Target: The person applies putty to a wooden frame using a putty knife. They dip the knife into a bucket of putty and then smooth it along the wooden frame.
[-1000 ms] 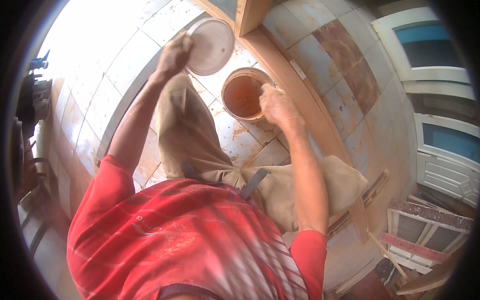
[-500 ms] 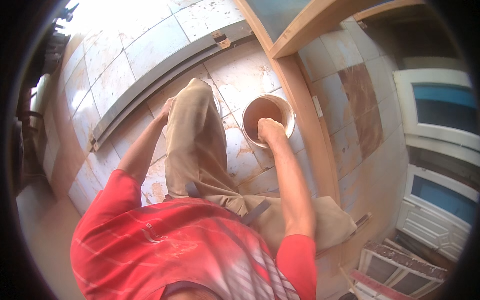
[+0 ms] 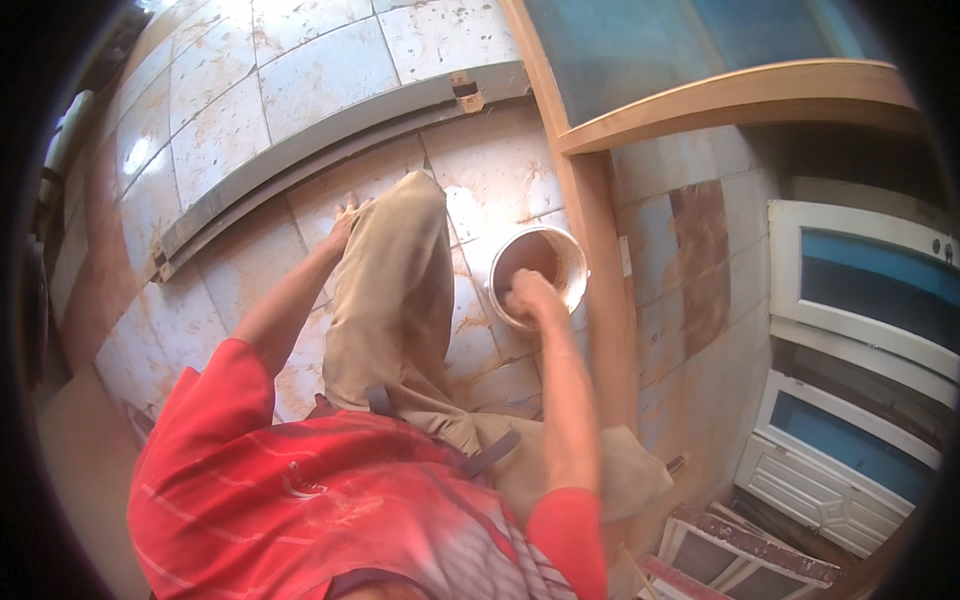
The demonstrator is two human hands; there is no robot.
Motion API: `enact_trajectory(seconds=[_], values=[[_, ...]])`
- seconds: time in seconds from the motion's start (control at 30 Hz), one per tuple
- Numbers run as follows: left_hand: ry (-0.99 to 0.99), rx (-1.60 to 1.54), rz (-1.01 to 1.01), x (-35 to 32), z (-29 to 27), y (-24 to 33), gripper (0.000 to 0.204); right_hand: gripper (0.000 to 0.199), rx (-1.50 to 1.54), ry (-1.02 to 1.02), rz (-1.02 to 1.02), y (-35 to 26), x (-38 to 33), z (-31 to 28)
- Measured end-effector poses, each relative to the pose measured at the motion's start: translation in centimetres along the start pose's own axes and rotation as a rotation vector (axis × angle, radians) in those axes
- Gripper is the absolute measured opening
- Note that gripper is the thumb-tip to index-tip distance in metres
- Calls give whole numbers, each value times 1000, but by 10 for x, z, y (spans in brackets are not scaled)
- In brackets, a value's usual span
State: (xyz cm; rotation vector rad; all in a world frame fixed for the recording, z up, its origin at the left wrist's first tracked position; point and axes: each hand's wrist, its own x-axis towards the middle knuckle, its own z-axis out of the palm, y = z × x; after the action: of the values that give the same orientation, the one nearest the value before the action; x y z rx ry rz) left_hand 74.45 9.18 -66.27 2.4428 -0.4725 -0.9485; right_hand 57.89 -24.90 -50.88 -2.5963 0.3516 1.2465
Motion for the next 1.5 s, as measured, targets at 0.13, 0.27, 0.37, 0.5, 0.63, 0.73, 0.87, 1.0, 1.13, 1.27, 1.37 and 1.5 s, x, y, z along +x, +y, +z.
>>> enact_trajectory(seconds=[0.13, 0.27, 0.37, 0.5, 0.63, 0.73, 0.87, 1.0, 1.13, 1.27, 1.37, 1.5], values=[[11, 27, 119, -10, -1, -5, 64, 30, 419, -27, -221, 46, -24, -16], [104, -83, 64, -2, -50, 21, 54, 26, 807, -12, -18, 39, -77, -50], [420, -91, 246, 23, -72, 33, 50, 26, 901, 34, 32, 48, -93, -48], [675, 264, 201, 72, -94, 61, 72, 30, 794, 84, 105, 48, -98, -42], [549, 255, -30, 129, -91, 47, 92, 31, 403, 298, -11, 40, -59, -13], [575, 348, -102, 133, -73, 50, 110, 23, 227, 399, 35, 17, -39, -9], [397, 414, -172, 129, -97, 75, 121, 18, 86, 284, 100, 0, -19, 4], [279, 419, -163, 134, -116, 69, 127, 22, 168, 130, 93, -9, -16, -6], [271, 365, -158, 146, -121, 58, 124, 18, 142, 70, 64, -10, -11, -11], [287, 389, -158, 153, -115, 49, 121, 17, 101, 128, 32, -10, -4, -3], [274, 390, -164, 155, -117, 48, 121, 17, 114, 35, -54, 2, 6, -4], [256, 387, -173, 154, -119, 46, 121, 24, 237, -187, -99, 26, 3, -39]])
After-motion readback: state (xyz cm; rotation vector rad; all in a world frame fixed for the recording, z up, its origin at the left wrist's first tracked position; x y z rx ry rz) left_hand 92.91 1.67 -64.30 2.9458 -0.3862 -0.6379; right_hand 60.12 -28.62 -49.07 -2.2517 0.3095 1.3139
